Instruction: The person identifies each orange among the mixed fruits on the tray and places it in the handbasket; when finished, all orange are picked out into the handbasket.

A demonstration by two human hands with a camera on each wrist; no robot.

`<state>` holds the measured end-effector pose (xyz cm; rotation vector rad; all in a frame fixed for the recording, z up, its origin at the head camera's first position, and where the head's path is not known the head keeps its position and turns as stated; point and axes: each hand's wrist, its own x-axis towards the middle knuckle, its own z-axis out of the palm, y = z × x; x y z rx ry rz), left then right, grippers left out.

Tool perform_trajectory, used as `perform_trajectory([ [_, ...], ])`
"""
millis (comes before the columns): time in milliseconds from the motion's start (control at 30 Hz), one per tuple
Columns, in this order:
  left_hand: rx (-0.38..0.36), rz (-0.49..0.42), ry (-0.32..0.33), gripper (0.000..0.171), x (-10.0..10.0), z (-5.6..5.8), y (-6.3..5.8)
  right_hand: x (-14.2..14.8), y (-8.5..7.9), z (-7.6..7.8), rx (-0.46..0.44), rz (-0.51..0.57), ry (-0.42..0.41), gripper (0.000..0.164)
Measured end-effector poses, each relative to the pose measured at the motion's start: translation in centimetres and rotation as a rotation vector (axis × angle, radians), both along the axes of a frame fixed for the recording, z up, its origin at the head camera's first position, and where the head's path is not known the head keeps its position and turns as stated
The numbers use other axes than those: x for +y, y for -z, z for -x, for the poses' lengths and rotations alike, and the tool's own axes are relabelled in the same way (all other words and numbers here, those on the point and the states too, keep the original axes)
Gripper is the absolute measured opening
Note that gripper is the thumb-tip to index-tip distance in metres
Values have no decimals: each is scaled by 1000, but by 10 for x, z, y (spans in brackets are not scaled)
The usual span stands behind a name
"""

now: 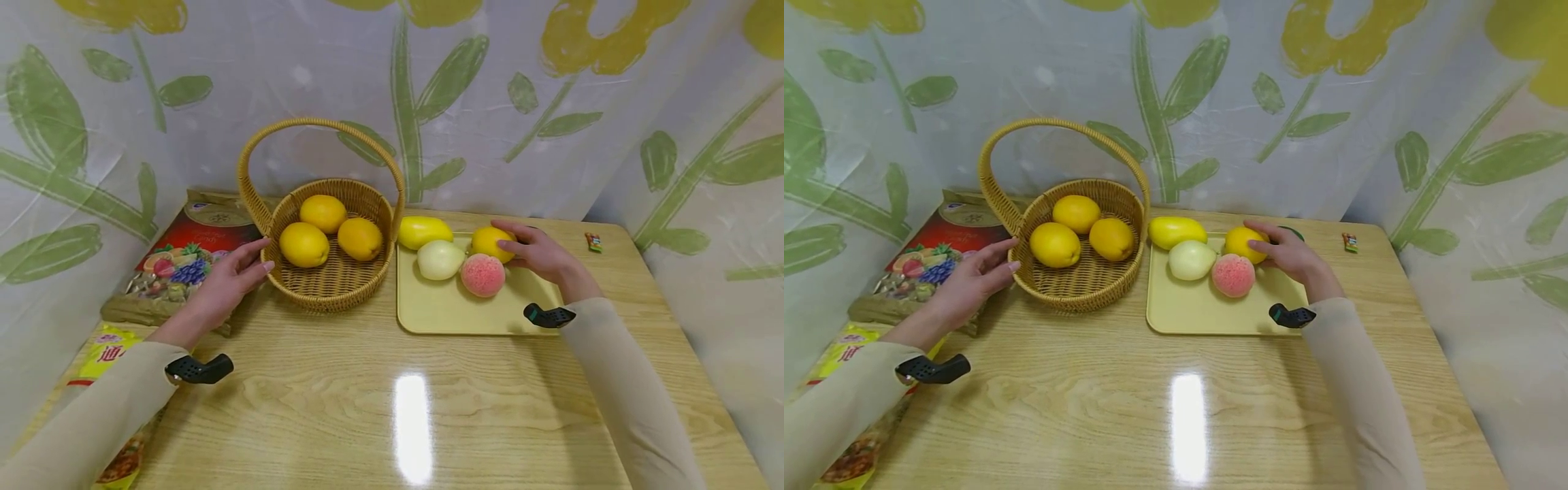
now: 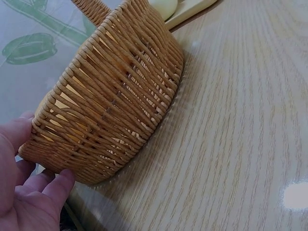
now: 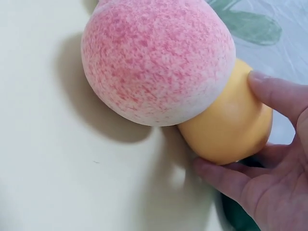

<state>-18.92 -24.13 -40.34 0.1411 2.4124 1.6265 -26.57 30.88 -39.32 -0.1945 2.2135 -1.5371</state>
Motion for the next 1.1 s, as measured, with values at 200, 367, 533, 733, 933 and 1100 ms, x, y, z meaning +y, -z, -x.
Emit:
perform_trajectory([
  [200, 4, 8, -9, 72, 1, 2, 0, 4, -3, -4, 9, -36, 6, 58],
  [367, 0, -2, 2, 71, 1, 1, -2, 5, -3, -5, 0, -50, 18, 58],
  [533, -10, -9, 11, 68, 1, 0, -2, 4, -2, -3, 2, -68, 25, 62],
  [733, -19, -33, 11, 68, 0, 3, -1, 4, -2, 0, -7, -67, 21, 63],
  [933, -18, -36, 10, 68, 1, 2, -2, 1, -4, -1, 6, -85, 19, 66],
  [1100, -11, -24, 2, 70, 2, 0, -2, -3, -7, -5, 74, -144, -7, 64],
])
